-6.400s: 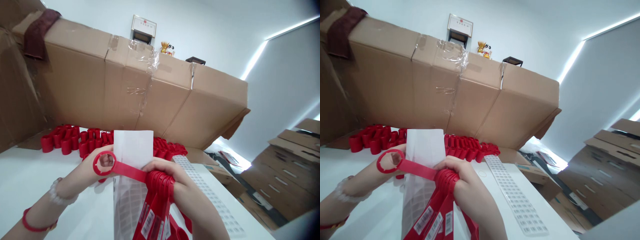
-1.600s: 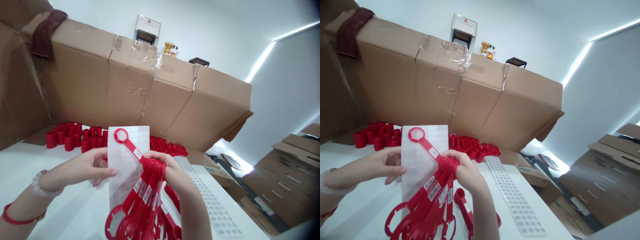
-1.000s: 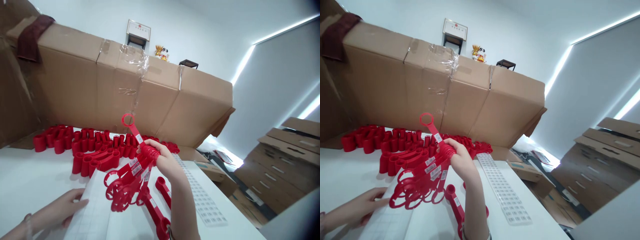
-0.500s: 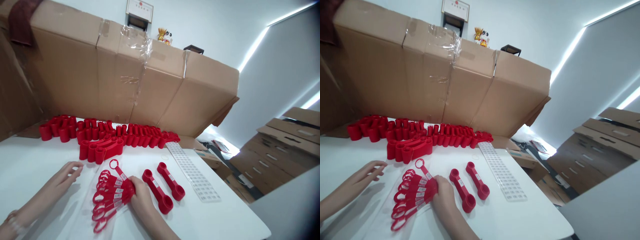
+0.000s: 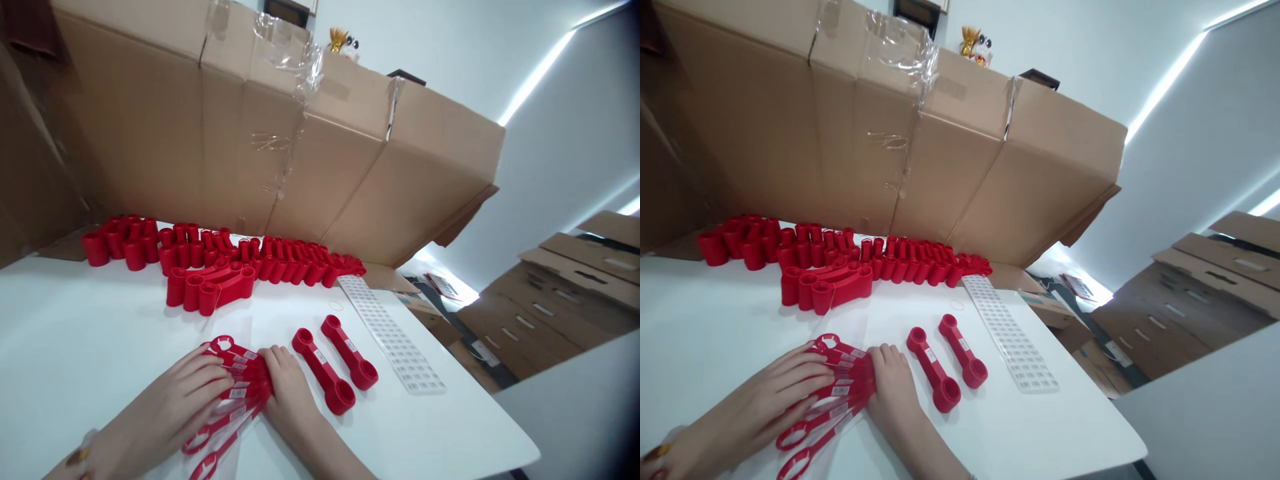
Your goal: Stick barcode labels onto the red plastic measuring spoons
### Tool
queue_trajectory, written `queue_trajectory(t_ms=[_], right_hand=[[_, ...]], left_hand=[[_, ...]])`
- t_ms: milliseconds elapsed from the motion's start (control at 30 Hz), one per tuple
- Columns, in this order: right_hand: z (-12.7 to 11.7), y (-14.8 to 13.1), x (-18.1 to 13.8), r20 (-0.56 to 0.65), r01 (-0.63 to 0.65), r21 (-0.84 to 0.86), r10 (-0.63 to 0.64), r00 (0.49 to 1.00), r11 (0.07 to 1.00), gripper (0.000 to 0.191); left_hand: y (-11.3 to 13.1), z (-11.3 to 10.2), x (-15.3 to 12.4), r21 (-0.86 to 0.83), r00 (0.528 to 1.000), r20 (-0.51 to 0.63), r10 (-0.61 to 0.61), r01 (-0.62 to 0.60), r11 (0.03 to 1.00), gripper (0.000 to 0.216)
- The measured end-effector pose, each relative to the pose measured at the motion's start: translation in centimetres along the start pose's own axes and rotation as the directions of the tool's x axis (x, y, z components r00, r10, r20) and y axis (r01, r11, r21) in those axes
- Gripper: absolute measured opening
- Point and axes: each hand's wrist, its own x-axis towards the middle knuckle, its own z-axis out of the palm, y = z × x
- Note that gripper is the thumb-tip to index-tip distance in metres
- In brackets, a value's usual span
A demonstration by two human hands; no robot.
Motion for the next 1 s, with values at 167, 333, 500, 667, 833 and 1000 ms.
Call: queue_trajectory(t_ms=[167, 333, 500, 667, 833, 1000], right_hand=[[-0.2, -0.1, -0.3, -0.012, -0.042, 0.097, 0.043, 0.999, 0.994, 0.021], [0.3, -0.3, -0.5, -0.018, -0.039, 0.075, 0.040, 0.999, 0.996, 0.021], [0.8, -0.2, -0.5, -0.023, -0.027, 0.043, 0.028, 0.999, 0.999, 0.016], [1.1, -0.1, -0.5, -0.042, -0.020, 0.019, 0.021, 0.999, 1.000, 0.015], [1.3, 0.0, -0.4, -0.056, -0.028, 0.026, 0.030, 0.998, 0.999, 0.016], [1.3, -0.2, -0.4, -0.072, -0.029, 0.043, 0.032, 0.997, 0.999, 0.013]], left_hand=[[-1.7, 1.2, -1.1, -0.040, 0.993, -0.112, 0.043, -0.048, 0.998, 0.043], [-1.5, 1.1, -1.3, -0.112, 0.982, -0.189, -0.021, 0.000, 0.994, 0.044], [-0.7, -0.1, -0.2, -0.242, 0.971, -0.130, -0.199, 0.163, 0.956, 0.025], [-0.1, -0.7, -0.4, -0.269, 0.949, -0.082, -0.304, 0.272, 0.924, 0.030], [0.3, 0.0, -1.6, -0.359, 0.899, 0.061, -0.433, 0.424, 0.831, 0.036], [0.5, 0.2, -1.9, -0.369, 0.894, 0.048, -0.446, 0.431, 0.823, 0.040]])
